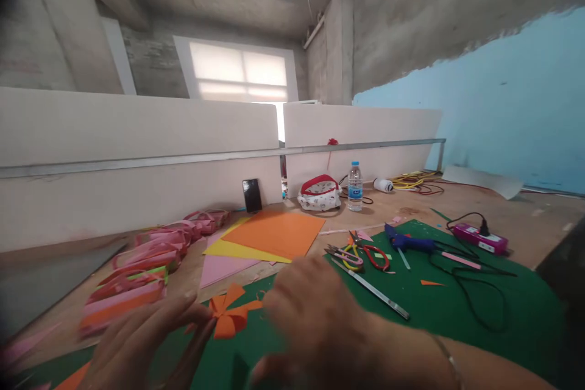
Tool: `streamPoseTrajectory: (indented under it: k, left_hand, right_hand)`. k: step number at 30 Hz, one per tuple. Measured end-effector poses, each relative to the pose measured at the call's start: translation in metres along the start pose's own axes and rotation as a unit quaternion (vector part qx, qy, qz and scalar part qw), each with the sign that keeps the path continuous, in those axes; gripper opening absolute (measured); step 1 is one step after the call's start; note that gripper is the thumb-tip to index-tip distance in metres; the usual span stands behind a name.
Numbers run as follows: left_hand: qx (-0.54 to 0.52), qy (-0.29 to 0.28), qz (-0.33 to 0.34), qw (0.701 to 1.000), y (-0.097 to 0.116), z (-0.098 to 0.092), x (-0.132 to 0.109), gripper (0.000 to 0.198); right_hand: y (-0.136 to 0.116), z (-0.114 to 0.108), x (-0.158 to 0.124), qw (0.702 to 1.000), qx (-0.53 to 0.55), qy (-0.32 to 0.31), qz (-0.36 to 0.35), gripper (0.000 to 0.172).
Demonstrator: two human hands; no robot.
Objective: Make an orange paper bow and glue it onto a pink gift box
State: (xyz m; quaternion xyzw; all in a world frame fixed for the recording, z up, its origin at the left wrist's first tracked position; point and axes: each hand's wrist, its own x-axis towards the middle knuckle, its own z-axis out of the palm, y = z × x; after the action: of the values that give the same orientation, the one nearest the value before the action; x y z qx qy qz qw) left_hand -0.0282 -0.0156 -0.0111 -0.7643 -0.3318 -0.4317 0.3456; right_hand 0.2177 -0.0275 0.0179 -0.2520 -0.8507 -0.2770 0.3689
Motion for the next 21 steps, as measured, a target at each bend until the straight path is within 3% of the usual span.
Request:
streamPoseTrajectory:
  k: [2, 5, 11, 14, 17, 19, 21]
  left_hand:
    - [0.011, 0.024, -0.014, 1.000, 0.001, 0.000, 0.002, 0.017]
    - [-0.015, 0.036, -0.031, 0.999, 0.004, 0.001, 0.003, 0.024]
    - [-0.082, -0.057, -0.100, 0.990, 0.017, -0.003, 0.003, 0.054]
    - [-0.129, -0.131, -0.211, 0.960, 0.011, -0.013, 0.014, 0.070]
    - [-0.115, -0.191, -0.331, 0.917, -0.027, -0.029, 0.030, 0.044]
    - [-0.074, -0.240, -0.382, 0.889, -0.068, -0.037, 0.035, 0.028]
    - [-0.010, -0.263, -0.437, 0.860, -0.108, -0.040, 0.026, 0.027]
  right_hand:
    - [-0.028, 0.015, 0.014, 0.995, -0.033, 0.074, -0.054, 0.032]
    - [-0.042, 0.033, 0.027, 0.995, -0.052, 0.082, -0.038, 0.023]
    - [-0.028, 0.042, 0.031, 0.997, 0.012, 0.079, 0.014, 0.019]
    - [-0.013, 0.043, 0.026, 0.995, 0.053, 0.073, 0.053, 0.014]
    - [0.006, 0.045, 0.021, 0.988, 0.097, 0.062, 0.105, 0.011]
    - [0.017, 0.045, 0.019, 0.976, 0.151, 0.039, 0.150, 0.010]
    - [0.025, 0.045, 0.018, 0.958, 0.214, 0.012, 0.188, 0.009]
